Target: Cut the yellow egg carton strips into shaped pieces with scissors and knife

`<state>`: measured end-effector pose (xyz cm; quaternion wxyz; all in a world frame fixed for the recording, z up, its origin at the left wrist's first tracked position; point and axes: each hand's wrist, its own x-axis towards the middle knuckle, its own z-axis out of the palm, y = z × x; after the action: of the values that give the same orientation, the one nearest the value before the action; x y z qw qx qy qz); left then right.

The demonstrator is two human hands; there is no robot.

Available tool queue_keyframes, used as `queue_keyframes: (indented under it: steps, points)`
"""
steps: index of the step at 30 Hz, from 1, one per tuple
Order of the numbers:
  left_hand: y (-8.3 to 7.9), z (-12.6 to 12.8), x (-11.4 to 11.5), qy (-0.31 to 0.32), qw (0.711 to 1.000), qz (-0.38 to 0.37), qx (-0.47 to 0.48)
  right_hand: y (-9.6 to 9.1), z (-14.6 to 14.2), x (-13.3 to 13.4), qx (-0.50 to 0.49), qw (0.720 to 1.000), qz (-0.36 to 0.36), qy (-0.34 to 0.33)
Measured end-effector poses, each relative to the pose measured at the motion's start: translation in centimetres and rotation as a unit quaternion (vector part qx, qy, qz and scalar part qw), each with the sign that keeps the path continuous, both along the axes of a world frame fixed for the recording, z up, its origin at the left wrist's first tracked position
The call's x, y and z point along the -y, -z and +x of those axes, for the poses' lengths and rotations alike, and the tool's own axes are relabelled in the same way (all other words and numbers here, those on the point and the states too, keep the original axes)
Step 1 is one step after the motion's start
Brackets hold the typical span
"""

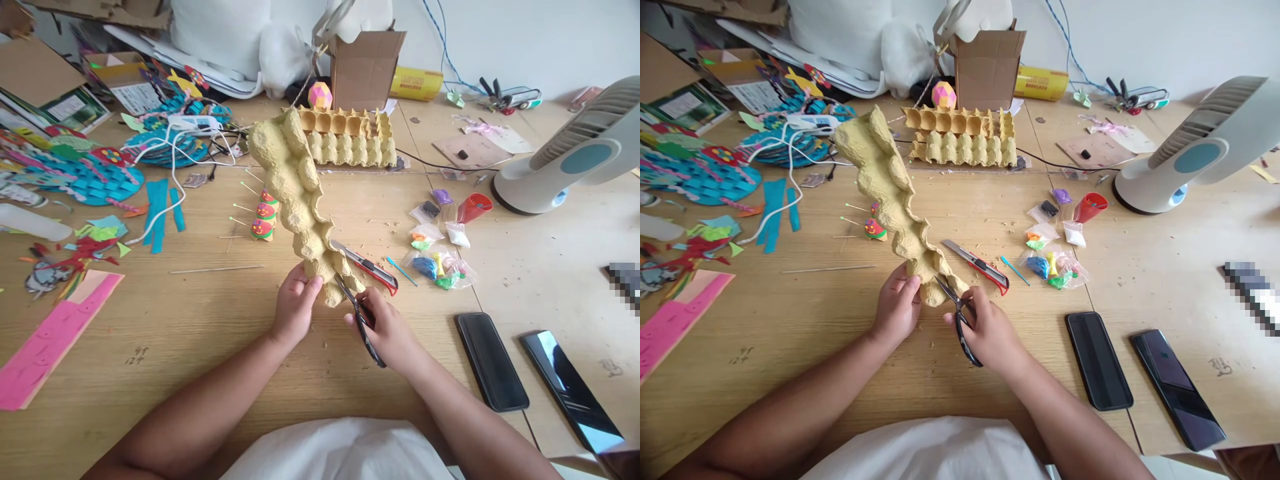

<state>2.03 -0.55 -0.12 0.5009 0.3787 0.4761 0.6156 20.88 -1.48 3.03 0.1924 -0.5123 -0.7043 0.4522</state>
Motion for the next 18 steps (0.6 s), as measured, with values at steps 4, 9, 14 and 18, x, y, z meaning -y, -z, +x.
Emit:
queue_keyframes:
  steps: [4, 9, 14, 18]
  points:
    - [0.1, -0.1, -0.1, 0.008, 1.000, 0.013, 0.013, 0.2, 0.2, -0.2, -0.040, 0.998, -0.033, -0.022]
    - [-0.3, 0.0, -0.2, 0.055, 0.993, -0.015, 0.100, 0.6, 0.1, 0.0, 0.016, 0.999, 0.033, 0.017]
    - [-0.4, 0.0, -0.1, 0.062, 0.990, -0.008, 0.124, 0.8, 0.2, 0.1, 0.010, 1.000, 0.018, 0.009]
    - [-0.3, 0.0, 0.1, 0.066, 0.989, -0.002, 0.132, 1.1, 0.3, -0.1, 0.010, 0.999, 0.045, 0.012]
